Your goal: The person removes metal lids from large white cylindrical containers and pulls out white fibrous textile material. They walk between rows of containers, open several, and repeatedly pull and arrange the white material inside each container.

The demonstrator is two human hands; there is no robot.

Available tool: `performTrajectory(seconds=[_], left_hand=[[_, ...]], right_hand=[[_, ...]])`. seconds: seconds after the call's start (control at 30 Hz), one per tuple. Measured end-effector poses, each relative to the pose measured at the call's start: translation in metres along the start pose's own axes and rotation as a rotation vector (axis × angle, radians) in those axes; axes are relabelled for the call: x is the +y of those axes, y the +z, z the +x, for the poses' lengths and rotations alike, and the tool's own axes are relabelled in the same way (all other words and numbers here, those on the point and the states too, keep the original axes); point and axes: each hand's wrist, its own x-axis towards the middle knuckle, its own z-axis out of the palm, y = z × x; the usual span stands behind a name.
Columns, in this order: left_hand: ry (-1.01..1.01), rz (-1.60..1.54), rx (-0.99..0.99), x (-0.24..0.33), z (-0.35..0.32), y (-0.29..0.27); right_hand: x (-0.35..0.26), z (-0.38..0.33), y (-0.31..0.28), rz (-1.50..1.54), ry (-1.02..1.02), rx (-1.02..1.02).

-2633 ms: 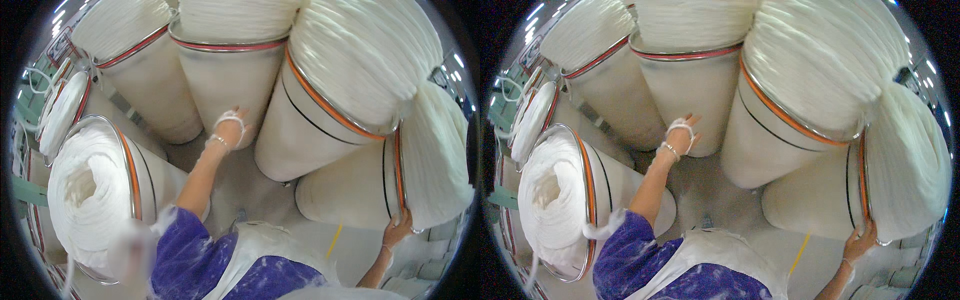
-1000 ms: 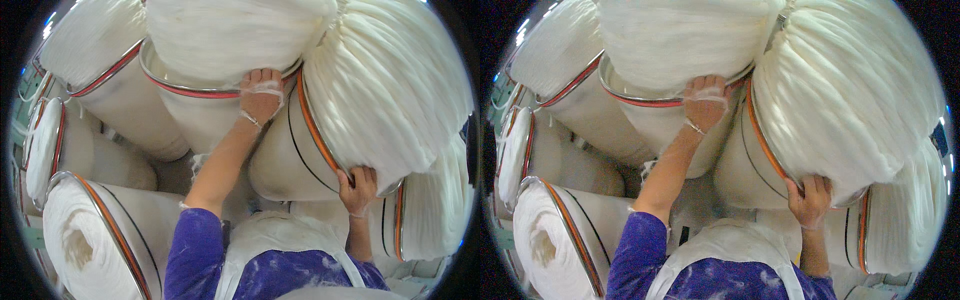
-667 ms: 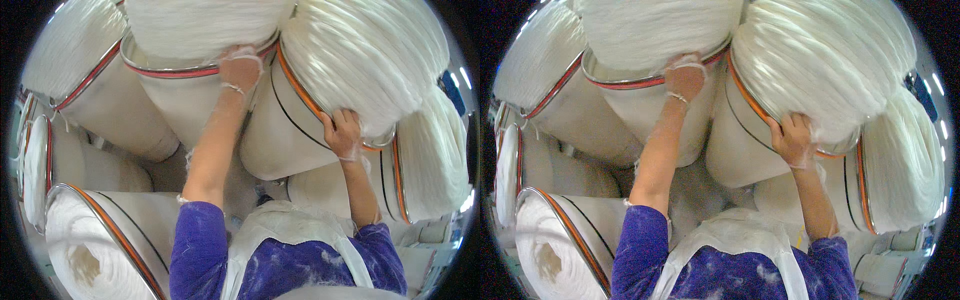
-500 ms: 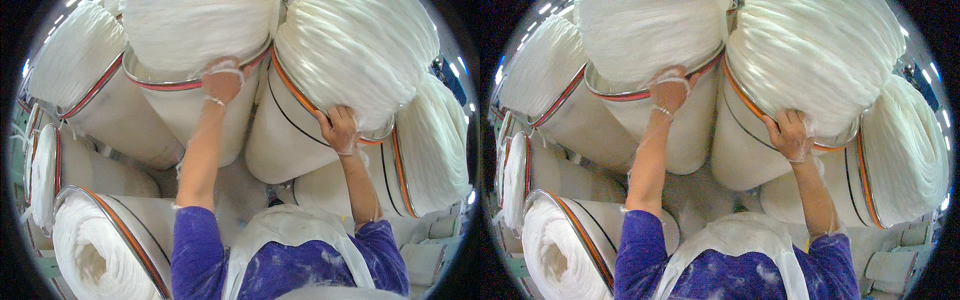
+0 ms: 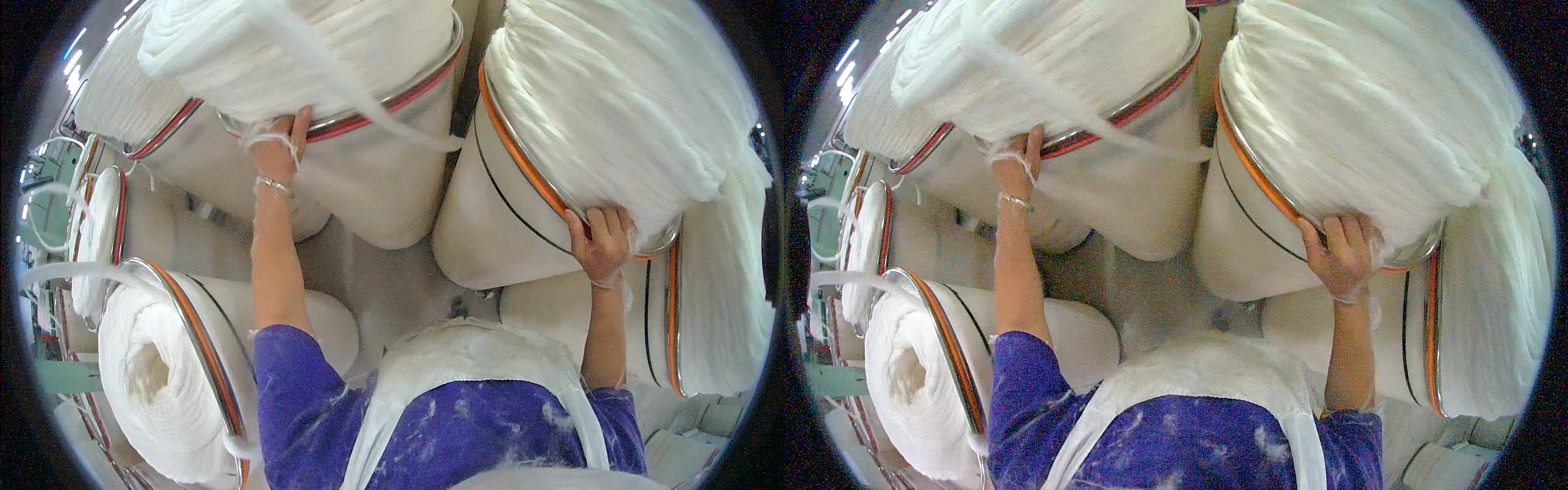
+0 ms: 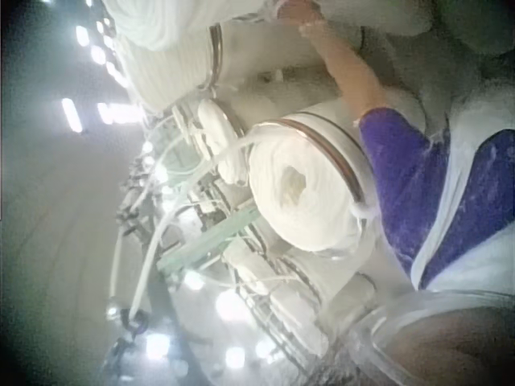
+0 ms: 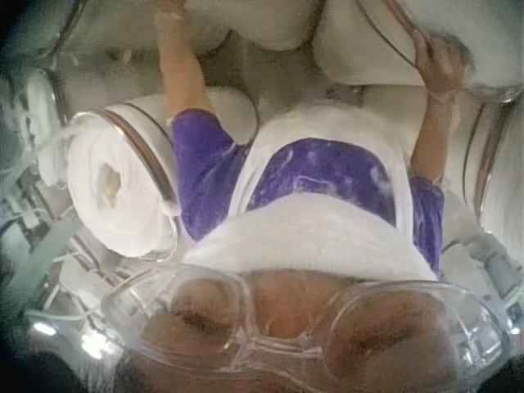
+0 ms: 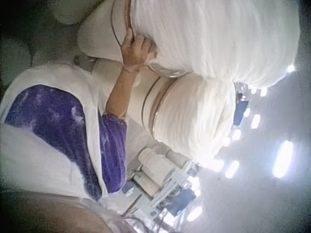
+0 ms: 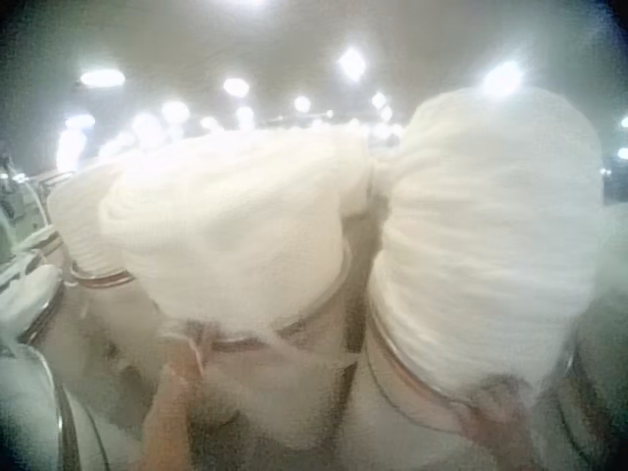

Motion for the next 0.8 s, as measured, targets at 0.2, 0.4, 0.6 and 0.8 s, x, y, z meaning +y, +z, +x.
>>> performTrajectory(seconds=[0.2, 0.4, 0.6, 0.8], left_hand=[[0.248, -0.053, -0.079, 0.003, 0.013, -0.003], [0.174, 0.030, -0.323, 0.024, 0.025, 0.014], [0.160, 0.012, -0.359, 0.037, 0.032, 0.007], [0.039, 0.061, -0.504, 0.091, 0.019, -0.012]], right_hand=[[0.004, -0.005, -0.010, 0.112, 0.025, -0.048], [0.001, -0.004, -0.008, 0.107, -0.069, 0.014], [0.004, -0.011, 0.000, 0.133, -0.035, -0.009], [0.002, -0.003, 0.001, 0.129, -0.060, -0.022]])
